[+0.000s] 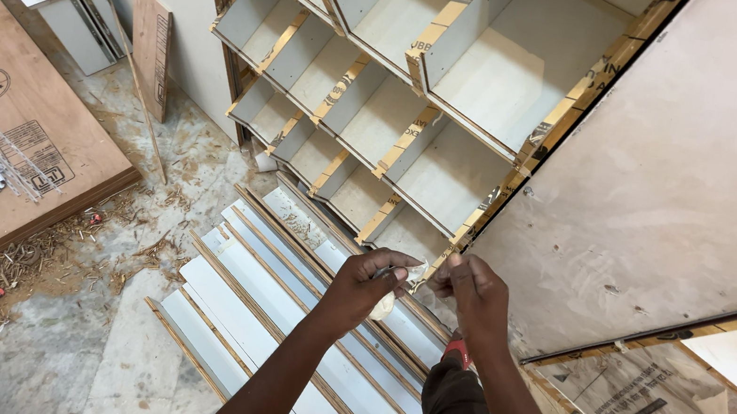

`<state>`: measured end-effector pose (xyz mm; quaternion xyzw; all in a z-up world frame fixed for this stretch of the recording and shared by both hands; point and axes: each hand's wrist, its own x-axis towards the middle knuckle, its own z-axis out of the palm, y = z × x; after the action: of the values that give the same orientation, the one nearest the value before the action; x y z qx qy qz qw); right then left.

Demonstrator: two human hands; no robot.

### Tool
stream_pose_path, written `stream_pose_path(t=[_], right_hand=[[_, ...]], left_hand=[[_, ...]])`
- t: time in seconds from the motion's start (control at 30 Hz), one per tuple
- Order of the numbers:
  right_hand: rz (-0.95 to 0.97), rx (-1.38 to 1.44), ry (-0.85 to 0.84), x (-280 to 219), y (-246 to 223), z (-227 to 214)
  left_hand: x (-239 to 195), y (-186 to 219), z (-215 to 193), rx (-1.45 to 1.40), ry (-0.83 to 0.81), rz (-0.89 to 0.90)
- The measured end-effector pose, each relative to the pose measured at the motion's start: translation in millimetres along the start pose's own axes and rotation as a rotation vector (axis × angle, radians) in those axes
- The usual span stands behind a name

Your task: The person applies a white putty-like substance to the seams and joints of a wooden wall structure using their hands. They repeatedly knead the putty and press it into the gaps between the wooden panels.

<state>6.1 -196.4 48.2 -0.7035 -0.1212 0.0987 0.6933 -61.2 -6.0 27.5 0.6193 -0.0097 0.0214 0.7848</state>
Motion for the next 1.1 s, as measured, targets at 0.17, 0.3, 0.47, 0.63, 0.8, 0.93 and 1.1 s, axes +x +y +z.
stream_pose_path(t=[0.17,0.3,0.47,0.63,0.8,0.93,1.1], right_hand=[[-0.243,-0.275,-0.04,-8,-15,14],[-0.224,-0.326,-0.133,-3,-11,13],[0.11,0.177,-0.169,7,0,13],[-0.066,-0.067,-0.124,0,-7,28],[-0.13,-0.241,-0.227,-2,-17,49],[-0.165,-0.332,-0.314,3,-10,63],[-0.172,-0.293,-0.424,14,11,101]], left_hand=[[-2,-3,0,0.074,0.006,0.118],[-6,-1,-7,0.05,-0.001,0.089],[-17,9,-17,-0.117,0.009,-0.045],[-23,11,-20,0.044,0.112,-0.005],[-39,10,-31,0.296,0.138,0.166],[-53,8,-44,0.154,0.133,0.179],[-76,10,-65,0.043,0.237,0.233]])
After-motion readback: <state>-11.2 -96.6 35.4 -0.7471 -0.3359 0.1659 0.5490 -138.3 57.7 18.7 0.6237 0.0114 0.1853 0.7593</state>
